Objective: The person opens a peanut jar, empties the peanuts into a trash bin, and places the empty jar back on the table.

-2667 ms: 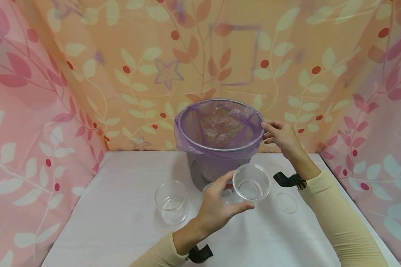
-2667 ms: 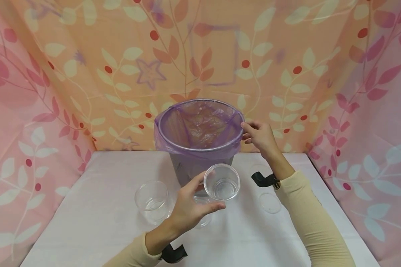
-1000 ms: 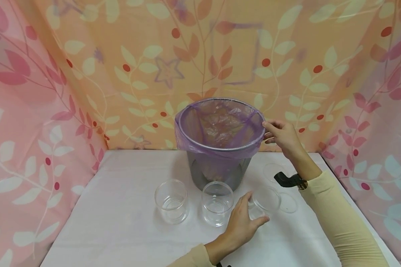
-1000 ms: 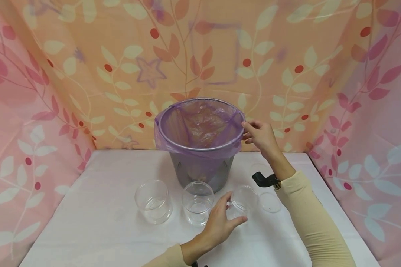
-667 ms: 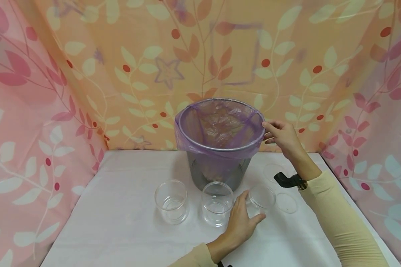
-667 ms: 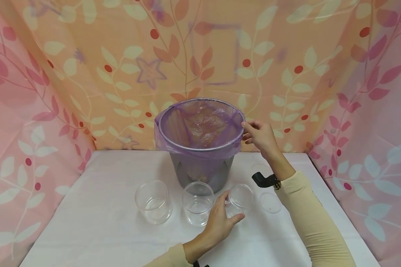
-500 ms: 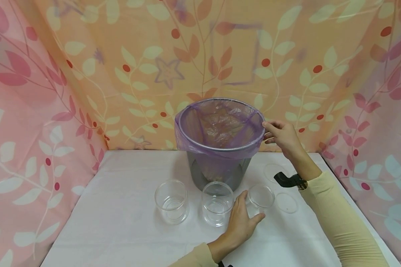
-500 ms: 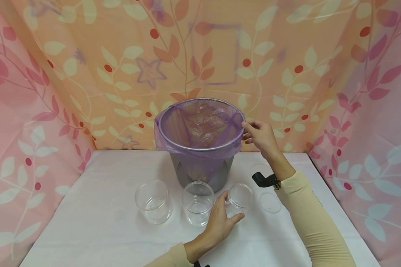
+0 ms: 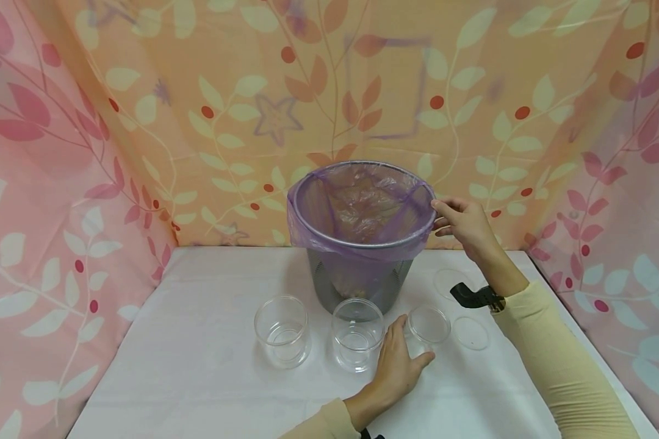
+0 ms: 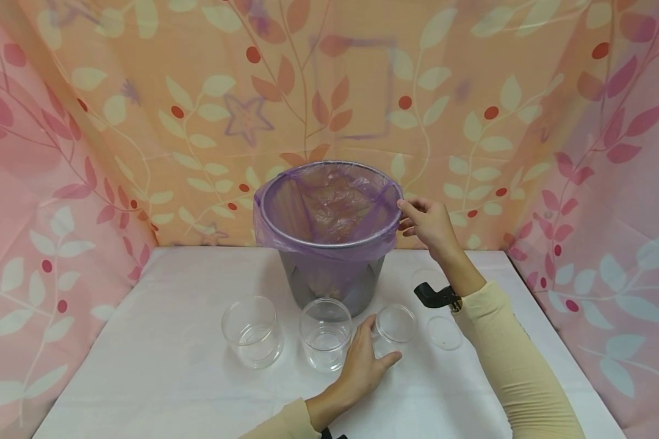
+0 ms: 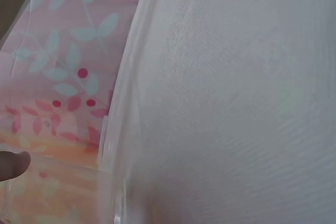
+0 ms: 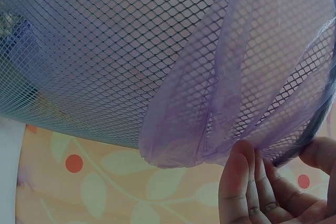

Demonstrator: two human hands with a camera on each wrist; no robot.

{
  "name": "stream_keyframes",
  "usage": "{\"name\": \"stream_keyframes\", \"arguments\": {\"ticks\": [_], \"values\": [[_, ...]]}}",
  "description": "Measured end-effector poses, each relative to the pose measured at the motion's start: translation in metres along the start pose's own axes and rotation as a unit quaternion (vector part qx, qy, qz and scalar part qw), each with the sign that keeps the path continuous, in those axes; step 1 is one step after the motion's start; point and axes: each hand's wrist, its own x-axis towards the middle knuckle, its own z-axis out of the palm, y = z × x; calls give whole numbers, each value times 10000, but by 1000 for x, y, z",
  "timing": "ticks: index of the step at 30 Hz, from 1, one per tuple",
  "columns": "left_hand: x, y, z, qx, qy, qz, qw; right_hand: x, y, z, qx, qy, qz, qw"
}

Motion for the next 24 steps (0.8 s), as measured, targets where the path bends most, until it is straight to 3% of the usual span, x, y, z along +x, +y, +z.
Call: {"name": "stream_keyframes", "arguments": {"ticks": [11,24], "values": [[2,1,0,-81,-128,-212,9997,0,1,-1,33,-10,-31,10000],[3,1,-1,-21,-155,-169,9997,0,0,0,-21,-7,7,10000]]}}
